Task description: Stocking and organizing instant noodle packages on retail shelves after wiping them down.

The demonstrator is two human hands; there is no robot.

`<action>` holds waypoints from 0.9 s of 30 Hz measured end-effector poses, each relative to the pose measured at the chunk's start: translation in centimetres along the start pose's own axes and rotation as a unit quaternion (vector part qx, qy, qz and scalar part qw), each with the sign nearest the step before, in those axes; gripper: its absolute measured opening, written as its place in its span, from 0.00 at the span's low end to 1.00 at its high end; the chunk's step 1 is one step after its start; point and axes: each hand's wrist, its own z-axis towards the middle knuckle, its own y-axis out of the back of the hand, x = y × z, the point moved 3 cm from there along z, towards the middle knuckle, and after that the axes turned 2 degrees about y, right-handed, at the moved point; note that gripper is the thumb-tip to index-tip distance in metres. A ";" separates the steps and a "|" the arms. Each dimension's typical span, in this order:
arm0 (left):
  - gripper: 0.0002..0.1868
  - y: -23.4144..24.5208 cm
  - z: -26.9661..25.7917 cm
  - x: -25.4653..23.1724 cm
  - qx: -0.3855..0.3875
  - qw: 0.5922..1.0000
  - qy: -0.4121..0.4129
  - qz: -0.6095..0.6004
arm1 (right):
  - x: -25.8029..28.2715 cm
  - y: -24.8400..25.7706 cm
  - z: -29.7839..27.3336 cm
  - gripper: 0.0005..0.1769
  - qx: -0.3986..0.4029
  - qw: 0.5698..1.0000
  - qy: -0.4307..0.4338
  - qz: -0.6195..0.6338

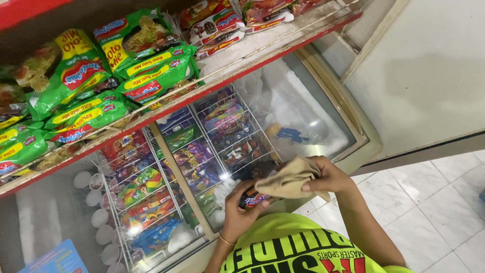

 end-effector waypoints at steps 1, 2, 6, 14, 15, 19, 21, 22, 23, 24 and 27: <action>0.30 0.3 0.0 0.0 -0.041 0.999 0.007 0.032 | -1.6 0.9 -0.7 0.19 -0.103 0.994 0.008 -0.038; 0.29 0.6 0.0 0.0 -0.082 0.994 0.013 0.065 | -3.2 1.7 -1.5 0.12 -0.205 0.976 0.015 -0.076; 0.29 0.5 -0.3 1.3 -0.121 0.979 -0.007 0.166 | 3.7 -4.6 3.6 0.26 -0.249 0.937 0.047 -0.240; 0.29 1.1 -0.3 -0.8 -0.170 0.972 -0.016 0.162 | -0.2 -3.0 2.5 0.29 -0.262 0.756 0.038 -0.599; 0.29 1.2 -0.3 -1.0 -0.172 0.972 -0.015 0.162 | -0.3 -3.3 2.2 0.29 -0.259 0.757 0.039 -0.599; 0.21 1.5 -0.8 1.9 -0.218 0.965 0.138 0.050 | -2.3 -4.9 1.7 0.29 -0.338 0.803 0.091 -0.482; 0.16 1.2 -0.9 3.5 -0.239 0.954 0.181 -0.018 | -2.8 -6.3 1.7 0.28 -0.334 0.810 0.164 -0.453; 0.16 1.0 -0.8 3.8 -0.257 0.937 0.225 -0.071 | -2.7 -7.1 1.9 0.28 -0.307 0.780 0.149 -0.524; 0.17 0.8 -0.8 4.1 -0.275 0.915 0.267 -0.123 | -2.6 -7.9 2.2 0.31 -0.278 0.746 0.134 -0.590; 0.17 0.8 -0.7 3.9 -0.276 0.915 0.267 -0.122 | -3.7 -6.7 2.0 0.31 -0.278 0.747 0.135 -0.589; 0.23 0.5 -0.2 3.3 -0.254 0.943 0.193 -0.099 | -5.4 -3.4 1.8 0.26 -0.301 0.842 0.136 -0.426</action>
